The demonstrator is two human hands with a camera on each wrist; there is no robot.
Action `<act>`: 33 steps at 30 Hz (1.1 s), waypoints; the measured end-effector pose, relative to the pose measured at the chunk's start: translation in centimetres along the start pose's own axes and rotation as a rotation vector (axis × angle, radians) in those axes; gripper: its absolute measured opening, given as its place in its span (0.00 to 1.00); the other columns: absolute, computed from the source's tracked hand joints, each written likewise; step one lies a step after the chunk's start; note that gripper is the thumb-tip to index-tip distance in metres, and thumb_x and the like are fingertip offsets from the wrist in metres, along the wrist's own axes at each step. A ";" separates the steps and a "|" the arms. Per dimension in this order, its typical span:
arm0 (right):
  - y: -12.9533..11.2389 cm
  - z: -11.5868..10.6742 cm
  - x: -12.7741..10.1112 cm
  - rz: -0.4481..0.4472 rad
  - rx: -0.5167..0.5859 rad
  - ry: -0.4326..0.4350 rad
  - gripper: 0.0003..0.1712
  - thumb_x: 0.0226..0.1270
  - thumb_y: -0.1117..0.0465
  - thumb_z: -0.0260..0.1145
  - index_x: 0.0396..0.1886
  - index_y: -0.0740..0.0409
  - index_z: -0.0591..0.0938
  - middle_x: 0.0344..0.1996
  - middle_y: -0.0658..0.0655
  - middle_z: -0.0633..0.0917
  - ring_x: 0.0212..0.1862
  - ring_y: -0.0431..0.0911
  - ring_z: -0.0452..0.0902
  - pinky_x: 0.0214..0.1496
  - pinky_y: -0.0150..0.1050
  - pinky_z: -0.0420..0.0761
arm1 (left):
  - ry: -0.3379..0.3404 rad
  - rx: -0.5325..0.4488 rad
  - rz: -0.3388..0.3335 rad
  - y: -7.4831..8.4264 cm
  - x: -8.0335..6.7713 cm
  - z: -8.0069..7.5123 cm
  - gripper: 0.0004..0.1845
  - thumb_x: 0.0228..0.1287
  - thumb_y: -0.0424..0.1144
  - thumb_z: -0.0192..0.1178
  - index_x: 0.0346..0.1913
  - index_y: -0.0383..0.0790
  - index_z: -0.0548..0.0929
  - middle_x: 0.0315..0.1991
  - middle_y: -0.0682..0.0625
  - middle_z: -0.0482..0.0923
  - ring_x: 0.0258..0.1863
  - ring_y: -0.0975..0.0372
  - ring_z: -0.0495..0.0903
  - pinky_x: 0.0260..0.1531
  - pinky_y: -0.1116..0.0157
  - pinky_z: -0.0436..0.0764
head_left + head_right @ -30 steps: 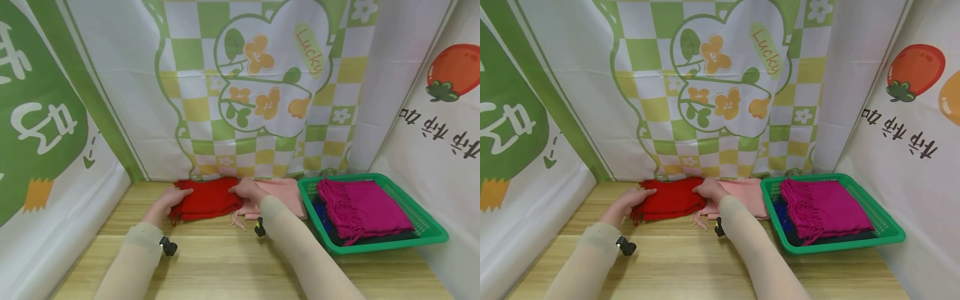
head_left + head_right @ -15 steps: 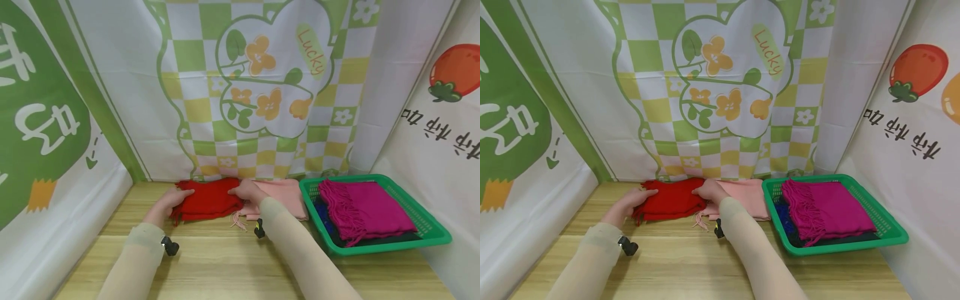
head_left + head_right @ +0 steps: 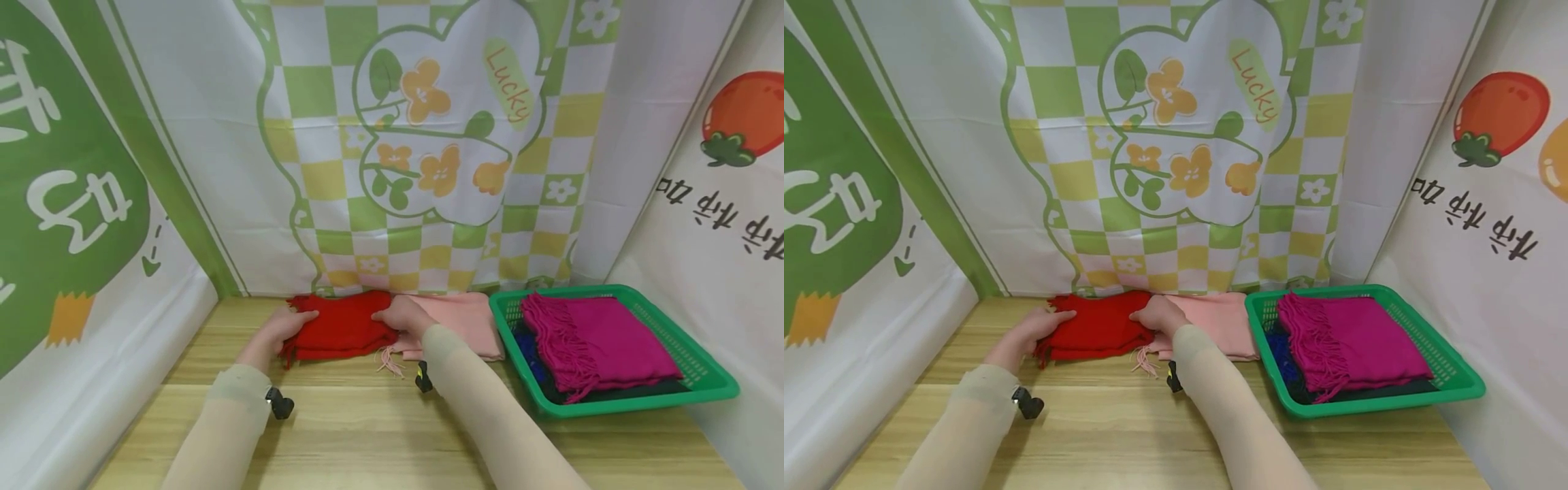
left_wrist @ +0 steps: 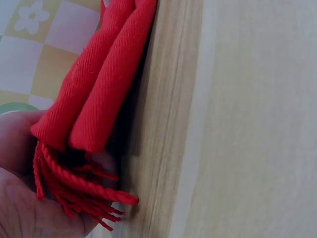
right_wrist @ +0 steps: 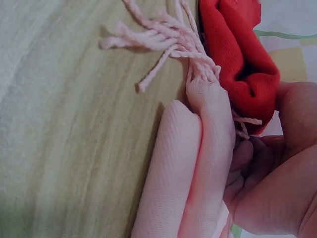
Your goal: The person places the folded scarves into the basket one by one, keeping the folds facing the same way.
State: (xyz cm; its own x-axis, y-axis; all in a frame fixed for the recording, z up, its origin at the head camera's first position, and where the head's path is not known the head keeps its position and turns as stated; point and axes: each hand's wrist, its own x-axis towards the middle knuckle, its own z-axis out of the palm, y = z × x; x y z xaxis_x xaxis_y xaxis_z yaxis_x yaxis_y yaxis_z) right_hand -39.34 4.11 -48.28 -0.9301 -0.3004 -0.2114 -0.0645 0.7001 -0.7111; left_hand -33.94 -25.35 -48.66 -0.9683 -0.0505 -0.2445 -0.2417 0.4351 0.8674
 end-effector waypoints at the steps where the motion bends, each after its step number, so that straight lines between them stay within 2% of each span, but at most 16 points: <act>1: 0.0 0.0 -0.1 -0.005 -0.004 0.005 0.30 0.80 0.49 0.74 0.15 0.46 0.74 0.13 0.45 0.65 0.22 0.43 0.65 0.41 0.38 0.75 | 0.002 0.006 0.002 0.0 0.0 0.0 0.45 0.84 0.49 0.59 0.83 0.16 0.56 0.82 0.25 0.58 0.77 0.39 0.64 0.79 0.46 0.65; 3: 0.0 0.0 -0.3 -0.013 -0.012 0.017 0.29 0.80 0.48 0.74 0.16 0.47 0.75 0.14 0.46 0.67 0.24 0.44 0.67 0.43 0.39 0.75 | 0.015 0.016 0.008 -0.1 -0.1 0.1 0.45 0.84 0.49 0.60 0.83 0.15 0.56 0.82 0.24 0.58 0.77 0.39 0.64 0.80 0.45 0.65; 7: 0.1 0.0 -0.6 -0.026 -0.011 0.036 0.27 0.79 0.48 0.74 0.18 0.48 0.77 0.18 0.47 0.70 0.29 0.45 0.71 0.47 0.40 0.75 | 0.042 0.039 0.019 0.0 -0.4 0.3 0.41 0.83 0.49 0.61 0.79 0.16 0.63 0.76 0.25 0.65 0.71 0.40 0.69 0.74 0.46 0.70; 10: 0.2 0.1 -0.8 -0.027 0.014 0.047 0.25 0.78 0.48 0.74 0.20 0.48 0.78 0.20 0.48 0.70 0.32 0.46 0.72 0.49 0.41 0.75 | 0.041 0.045 0.026 0.0 -0.6 0.4 0.40 0.84 0.48 0.60 0.79 0.16 0.63 0.77 0.24 0.64 0.72 0.40 0.68 0.76 0.44 0.69; 13: 0.4 0.2 -1.0 -0.033 0.034 0.065 0.23 0.78 0.48 0.75 0.22 0.51 0.81 0.21 0.49 0.71 0.32 0.47 0.72 0.48 0.41 0.75 | 0.030 0.028 0.023 0.0 -0.8 0.5 0.43 0.84 0.48 0.60 0.82 0.16 0.58 0.81 0.24 0.59 0.77 0.37 0.64 0.80 0.42 0.65; 17: 0.6 0.5 -1.4 -0.035 -0.020 0.115 0.21 0.78 0.45 0.74 0.31 0.55 0.86 0.26 0.50 0.76 0.34 0.47 0.74 0.47 0.41 0.75 | 0.030 0.009 0.012 -0.3 -0.7 0.6 0.44 0.84 0.48 0.60 0.82 0.15 0.57 0.81 0.23 0.58 0.79 0.34 0.62 0.81 0.41 0.63; 19: 0.5 0.6 -1.7 -0.027 -0.049 0.137 0.22 0.78 0.42 0.73 0.30 0.53 0.85 0.25 0.49 0.76 0.33 0.46 0.74 0.45 0.41 0.75 | 0.032 0.008 0.008 -0.4 -0.7 0.7 0.45 0.84 0.49 0.60 0.82 0.15 0.55 0.82 0.23 0.57 0.81 0.34 0.61 0.82 0.41 0.62; 22: 0.3 0.8 -2.0 -0.005 -0.060 0.166 0.20 0.78 0.41 0.72 0.38 0.54 0.89 0.30 0.50 0.82 0.36 0.47 0.77 0.45 0.41 0.75 | 0.033 0.011 0.009 -0.3 -0.9 0.7 0.46 0.84 0.49 0.59 0.83 0.15 0.54 0.84 0.23 0.55 0.82 0.33 0.58 0.83 0.41 0.60; 24: 0.2 0.9 -2.2 -0.001 -0.068 0.177 0.21 0.78 0.41 0.72 0.46 0.55 0.91 0.36 0.52 0.87 0.40 0.47 0.79 0.47 0.42 0.75 | 0.030 0.004 0.012 -0.3 -1.1 0.7 0.47 0.85 0.49 0.59 0.83 0.15 0.52 0.85 0.23 0.51 0.84 0.32 0.55 0.83 0.40 0.58; 26: 0.1 0.9 -2.3 -0.003 -0.077 0.188 0.27 0.79 0.41 0.72 0.62 0.57 0.89 0.51 0.55 0.90 0.49 0.49 0.82 0.53 0.43 0.77 | 0.030 -0.009 0.015 -0.4 -1.3 0.7 0.47 0.85 0.49 0.59 0.84 0.15 0.51 0.85 0.23 0.51 0.83 0.32 0.55 0.83 0.39 0.59; 27: 0.2 1.0 -2.3 -0.005 -0.082 0.191 0.30 0.79 0.41 0.71 0.67 0.58 0.88 0.58 0.55 0.90 0.53 0.49 0.83 0.56 0.44 0.78 | 0.031 -0.016 0.018 -0.4 -1.3 0.7 0.47 0.85 0.49 0.59 0.84 0.15 0.51 0.84 0.23 0.52 0.83 0.32 0.56 0.82 0.39 0.60; 29: 0.3 1.1 -2.2 -0.012 -0.086 0.194 0.34 0.80 0.41 0.71 0.74 0.58 0.84 0.69 0.56 0.86 0.63 0.50 0.83 0.63 0.46 0.80 | 0.035 -0.033 0.020 -0.6 -1.4 0.8 0.46 0.85 0.49 0.59 0.83 0.15 0.51 0.83 0.23 0.54 0.82 0.32 0.58 0.82 0.39 0.61; 33: 0.5 1.3 -2.1 -0.022 -0.090 0.199 0.38 0.81 0.41 0.70 0.79 0.58 0.80 0.78 0.55 0.80 0.75 0.53 0.78 0.73 0.50 0.78 | 0.044 -0.045 0.017 -0.8 -1.4 0.8 0.48 0.86 0.51 0.59 0.84 0.16 0.50 0.84 0.23 0.53 0.82 0.33 0.58 0.82 0.39 0.61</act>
State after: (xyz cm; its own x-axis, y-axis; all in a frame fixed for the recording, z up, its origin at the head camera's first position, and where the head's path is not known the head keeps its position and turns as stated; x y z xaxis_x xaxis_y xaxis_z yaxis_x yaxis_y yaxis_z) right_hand -36.94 4.22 -49.05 -0.9806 -0.1884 -0.0536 -0.1091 0.7528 -0.6492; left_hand -32.30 -24.90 -49.41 -0.9740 -0.0830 -0.2109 -0.2264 0.3953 0.8902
